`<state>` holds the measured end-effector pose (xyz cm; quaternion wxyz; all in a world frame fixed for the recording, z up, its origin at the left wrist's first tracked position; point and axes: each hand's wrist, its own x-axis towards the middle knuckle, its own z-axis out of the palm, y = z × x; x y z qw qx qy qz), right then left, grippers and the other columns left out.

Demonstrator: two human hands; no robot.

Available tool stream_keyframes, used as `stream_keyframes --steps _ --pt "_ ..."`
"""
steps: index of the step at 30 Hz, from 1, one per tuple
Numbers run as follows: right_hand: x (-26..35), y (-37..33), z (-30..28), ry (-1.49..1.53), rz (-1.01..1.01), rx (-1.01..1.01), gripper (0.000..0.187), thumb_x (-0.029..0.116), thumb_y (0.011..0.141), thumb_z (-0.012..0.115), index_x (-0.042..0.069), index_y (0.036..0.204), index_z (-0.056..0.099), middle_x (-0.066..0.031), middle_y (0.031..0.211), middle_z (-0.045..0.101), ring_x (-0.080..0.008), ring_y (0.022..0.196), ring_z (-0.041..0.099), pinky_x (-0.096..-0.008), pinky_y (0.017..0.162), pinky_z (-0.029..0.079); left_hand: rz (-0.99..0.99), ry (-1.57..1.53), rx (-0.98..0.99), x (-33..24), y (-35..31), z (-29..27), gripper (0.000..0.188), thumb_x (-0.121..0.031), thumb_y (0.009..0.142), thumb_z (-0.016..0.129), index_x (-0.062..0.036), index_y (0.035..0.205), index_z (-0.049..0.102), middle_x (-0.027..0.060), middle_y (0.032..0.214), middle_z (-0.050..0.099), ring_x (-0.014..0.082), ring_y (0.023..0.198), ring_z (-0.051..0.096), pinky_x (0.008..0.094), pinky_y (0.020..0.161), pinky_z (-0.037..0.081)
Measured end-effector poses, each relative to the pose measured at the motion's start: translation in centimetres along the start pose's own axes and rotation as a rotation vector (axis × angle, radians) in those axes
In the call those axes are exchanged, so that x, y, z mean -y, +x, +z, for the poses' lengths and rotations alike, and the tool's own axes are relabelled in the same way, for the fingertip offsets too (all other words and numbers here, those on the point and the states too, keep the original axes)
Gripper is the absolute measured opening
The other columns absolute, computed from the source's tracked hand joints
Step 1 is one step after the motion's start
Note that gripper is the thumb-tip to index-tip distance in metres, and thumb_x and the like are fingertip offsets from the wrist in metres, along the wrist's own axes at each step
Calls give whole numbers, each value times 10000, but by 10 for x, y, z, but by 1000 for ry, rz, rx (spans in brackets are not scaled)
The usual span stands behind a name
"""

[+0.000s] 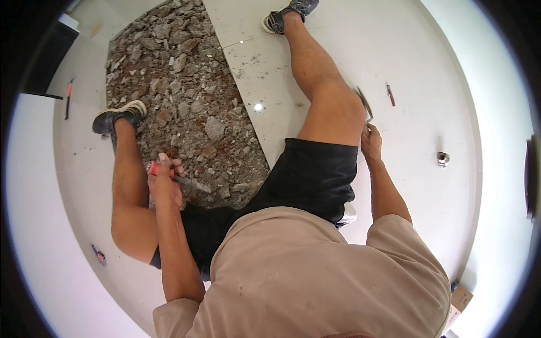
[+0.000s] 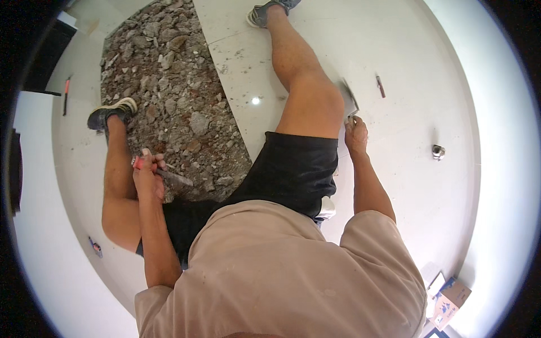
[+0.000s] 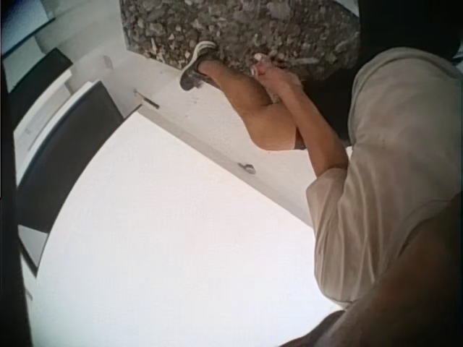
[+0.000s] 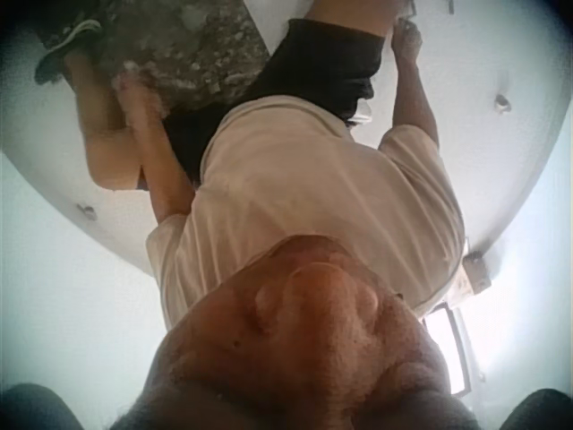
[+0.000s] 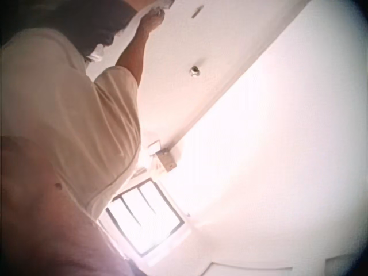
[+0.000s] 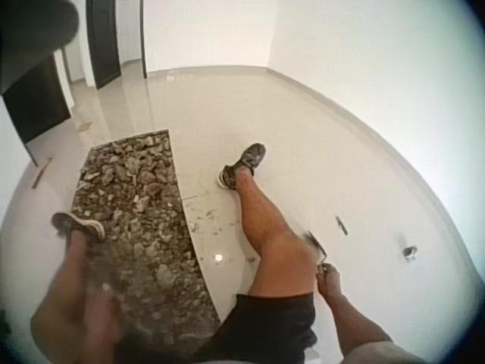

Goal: The person uses a hatchet to strike a chisel, chipping away at a rectangular section of concrete floor. They reposition the chisel within the hole while another person picks up the concrete rubble by hand and places it into a plastic container.

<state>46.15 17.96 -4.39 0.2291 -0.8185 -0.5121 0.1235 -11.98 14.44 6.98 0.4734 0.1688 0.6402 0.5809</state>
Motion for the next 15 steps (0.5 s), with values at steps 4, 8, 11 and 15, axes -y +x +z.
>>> stream_keyframes --steps 4,8,11,15 --pt "-21 -2 12 371 268 -2 302 290 976 595 1 1054 632 -193 852 638 -332 778 641 -438 698 517 189 -28 -27 -60 -42 27 367 -349 1000 667 -1 1004 551 138 781 670 195 616 596 333 580 502" --pt "-8 -10 9 663 384 137 285 319 982 602 44 1054 600 -48 656 546 -191 550 564 -381 511 483 399 -168 -56 -126 -82 -11 355 -387 1033 601 -53 920 562 135 794 656 191 614 568 329 609 496" --pt "-52 -4 16 300 116 -16 338 317 979 606 60 1199 604 -103 787 614 -288 739 631 -451 685 517 603 -223 -26 -176 -128 -13 359 -379 1045 581 -77 858 528 75 748 563 155 607 469 325 632 441" --pt "6 -58 9 -326 -60 -299 399 316 971 581 95 1304 578 -203 1269 509 -399 1103 542 -483 928 449 761 -109 -26 -240 -176 -23 252 -220 1051 573 -78 848 527 36 745 477 131 633 387 298 647 362"
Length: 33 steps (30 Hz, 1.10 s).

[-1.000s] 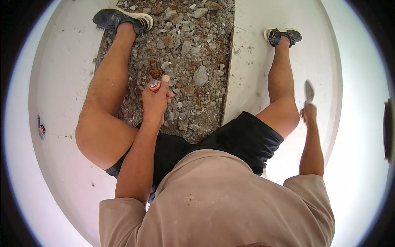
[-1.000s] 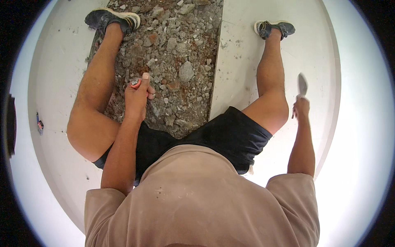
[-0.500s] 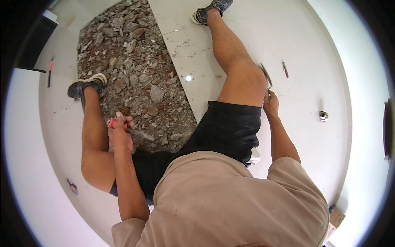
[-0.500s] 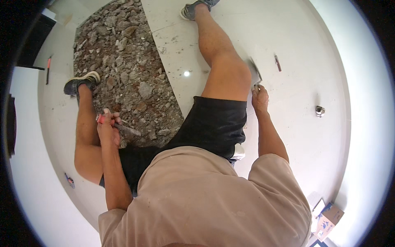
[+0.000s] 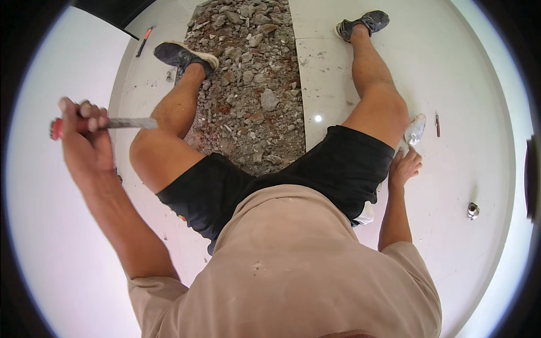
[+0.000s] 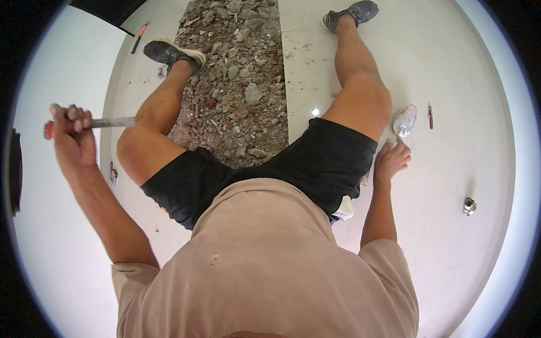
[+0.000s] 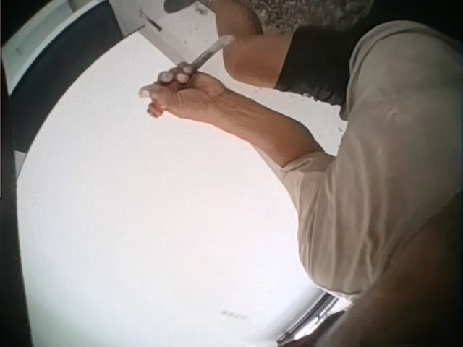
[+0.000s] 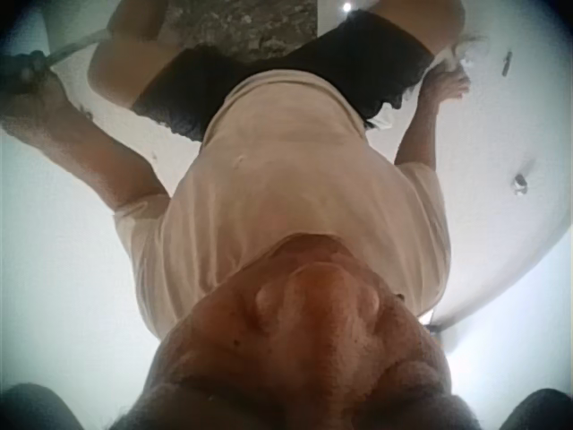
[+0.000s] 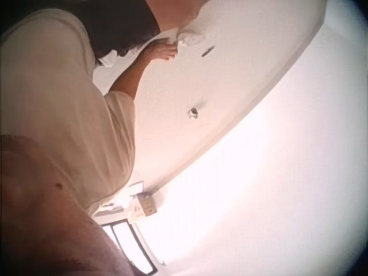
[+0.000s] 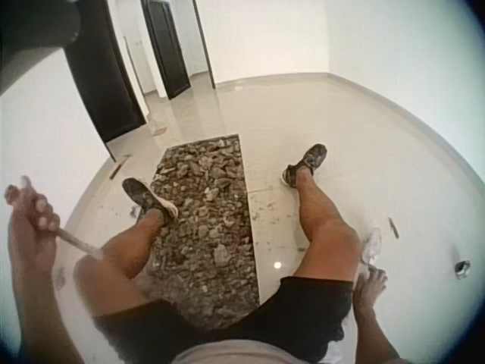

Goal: The person uses a hatchet to strike a chisel, chipping away at a rectangular section of concrete floor. They reposition the chisel within the hole while another person picks up the concrete rubble by hand and places it into a plastic container.

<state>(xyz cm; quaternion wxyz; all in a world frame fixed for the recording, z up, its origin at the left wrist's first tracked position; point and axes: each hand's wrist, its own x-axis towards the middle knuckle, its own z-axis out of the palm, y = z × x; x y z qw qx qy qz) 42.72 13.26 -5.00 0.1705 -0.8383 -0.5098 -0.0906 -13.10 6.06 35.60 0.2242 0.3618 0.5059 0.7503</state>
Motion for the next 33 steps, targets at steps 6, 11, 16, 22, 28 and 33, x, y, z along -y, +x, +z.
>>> stream_keyframes --steps 6,11,16,22,28,33 --pt "10 -47 11 368 -303 358 465 296 927 607 50 1315 534 -249 1213 517 -468 1072 528 -534 917 442 152 181 155 -42 61 60 217 -171 1050 555 27 1105 626 84 941 624 143 788 534 318 858 434" --pt "-39 -13 39 319 -309 414 498 276 925 615 -9 1321 511 -270 1077 567 -441 1020 565 -501 879 465 54 433 465 29 98 173 290 -351 1019 631 -108 867 584 37 788 604 172 762 598 391 766 504" --pt "0 11 -7 715 44 494 415 266 924 697 -43 1183 598 -127 756 626 -281 662 618 -407 610 496 -428 516 550 155 150 210 300 -315 1005 662 -27 969 584 142 794 646 252 734 639 459 699 521" --pt "26 44 -153 912 578 575 251 252 1016 597 26 1123 617 15 697 503 -59 514 492 -213 409 359 -488 216 272 348 145 251 257 -138 899 765 3 1070 636 87 820 666 206 691 658 461 857 508" --pt "61 91 -237 1138 375 385 250 65 944 623 62 1142 471 -54 698 548 -136 483 548 -266 395 458 -507 92 243 463 151 257 71 -56 887 726 -14 905 673 27 762 639 136 648 575 349 653 484" --pt "184 117 -224 1201 446 558 239 266 1045 565 53 1118 485 -44 658 494 -128 414 455 -267 380 425 -427 -125 173 509 138 248 152 -129 858 805 -50 837 677 11 750 637 115 642 544 302 637 460"
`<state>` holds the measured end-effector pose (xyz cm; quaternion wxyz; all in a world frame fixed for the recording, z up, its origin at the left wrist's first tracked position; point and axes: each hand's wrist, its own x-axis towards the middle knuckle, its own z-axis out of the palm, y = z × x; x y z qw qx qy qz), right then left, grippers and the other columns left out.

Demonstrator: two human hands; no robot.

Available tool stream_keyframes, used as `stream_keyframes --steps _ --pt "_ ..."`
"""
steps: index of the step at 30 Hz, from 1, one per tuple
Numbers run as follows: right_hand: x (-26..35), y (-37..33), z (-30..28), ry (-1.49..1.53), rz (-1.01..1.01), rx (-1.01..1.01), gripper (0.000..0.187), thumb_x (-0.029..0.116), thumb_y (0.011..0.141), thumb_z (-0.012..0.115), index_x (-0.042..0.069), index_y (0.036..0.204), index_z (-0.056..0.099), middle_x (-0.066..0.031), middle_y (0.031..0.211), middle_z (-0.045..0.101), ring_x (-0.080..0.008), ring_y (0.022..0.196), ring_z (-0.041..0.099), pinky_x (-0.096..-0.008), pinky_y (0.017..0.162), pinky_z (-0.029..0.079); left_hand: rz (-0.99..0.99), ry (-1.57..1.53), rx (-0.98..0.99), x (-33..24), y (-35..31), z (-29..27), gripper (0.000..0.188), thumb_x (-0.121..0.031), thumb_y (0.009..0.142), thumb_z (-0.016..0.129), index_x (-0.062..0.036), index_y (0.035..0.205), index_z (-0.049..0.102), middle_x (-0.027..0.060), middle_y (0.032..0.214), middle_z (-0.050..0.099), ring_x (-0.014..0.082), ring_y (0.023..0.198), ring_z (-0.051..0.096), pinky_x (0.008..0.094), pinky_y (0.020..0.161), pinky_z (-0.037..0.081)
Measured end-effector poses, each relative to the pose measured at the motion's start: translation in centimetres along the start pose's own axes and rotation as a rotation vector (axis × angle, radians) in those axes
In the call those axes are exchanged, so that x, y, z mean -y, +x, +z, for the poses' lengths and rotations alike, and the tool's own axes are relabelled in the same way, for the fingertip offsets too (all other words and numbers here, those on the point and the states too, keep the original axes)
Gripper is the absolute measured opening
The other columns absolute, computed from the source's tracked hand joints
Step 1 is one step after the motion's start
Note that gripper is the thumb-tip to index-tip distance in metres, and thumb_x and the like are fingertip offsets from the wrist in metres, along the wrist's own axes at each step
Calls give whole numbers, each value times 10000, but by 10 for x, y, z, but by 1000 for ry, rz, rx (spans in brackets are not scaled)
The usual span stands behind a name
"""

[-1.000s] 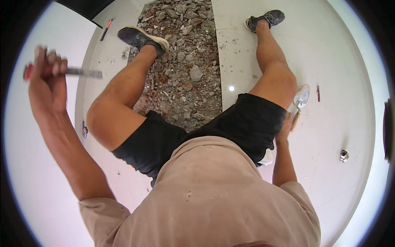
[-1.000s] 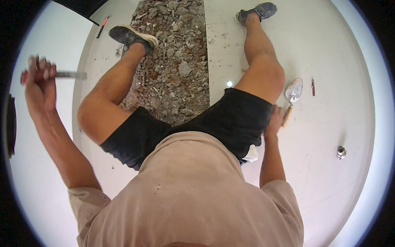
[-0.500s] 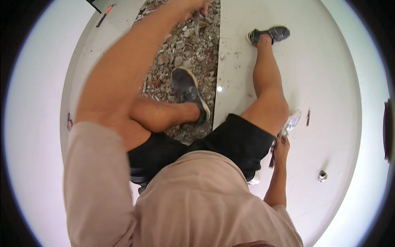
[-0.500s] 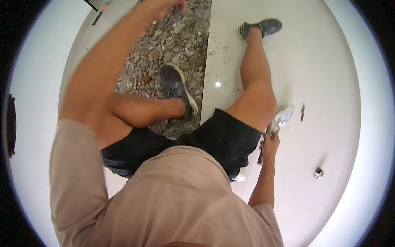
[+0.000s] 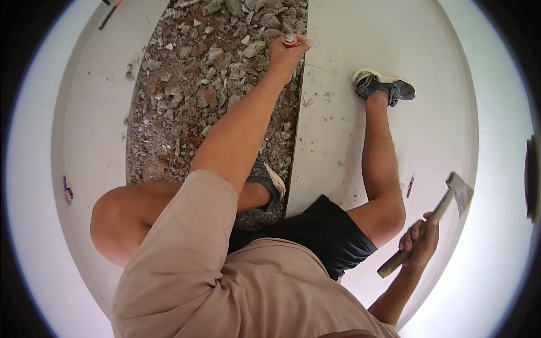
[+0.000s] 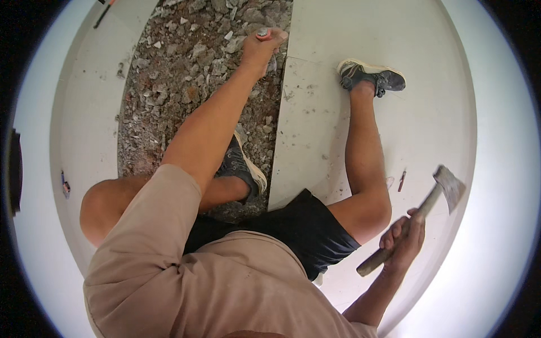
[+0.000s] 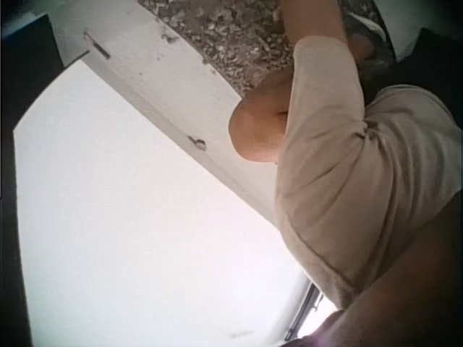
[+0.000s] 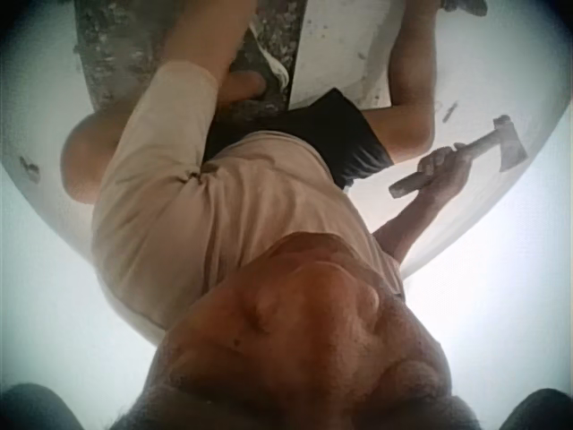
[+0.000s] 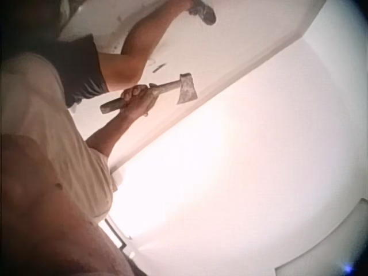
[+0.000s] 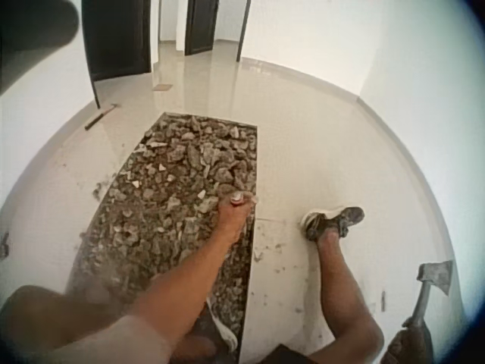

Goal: The person uses a hatchet to strike a chisel, chipping away at a rectangular section of concrete floor. They reposition the chisel within the hole while another person picks up the concrete rubble by hand and places it into a plastic container.

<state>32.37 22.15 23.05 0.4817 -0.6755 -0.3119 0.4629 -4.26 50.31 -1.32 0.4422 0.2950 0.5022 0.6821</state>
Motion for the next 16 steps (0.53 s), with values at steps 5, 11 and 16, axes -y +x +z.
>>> stream_keyframes --steps 5,11,16 --pt "-3 30 77 -512 -87 62 196 195 1034 563 33 1133 517 -1 686 506 -82 520 495 -240 454 410 -34 -196 50 9 2 -13 260 -236 876 819 -72 766 650 27 715 635 130 658 562 327 656 459" --pt "5 62 165 -759 -80 301 241 244 1013 621 20 1089 577 -1 700 532 -69 527 498 -238 458 406 -31 -444 -41 20 9 -32 265 -216 894 799 -72 747 632 29 702 623 150 648 570 347 640 452" --pt "15 85 212 -844 -178 393 242 254 1008 634 39 1112 592 -9 705 552 -93 521 510 -261 471 432 15 -508 22 32 14 -39 210 -207 876 818 -68 829 667 47 736 647 177 650 578 350 661 458"
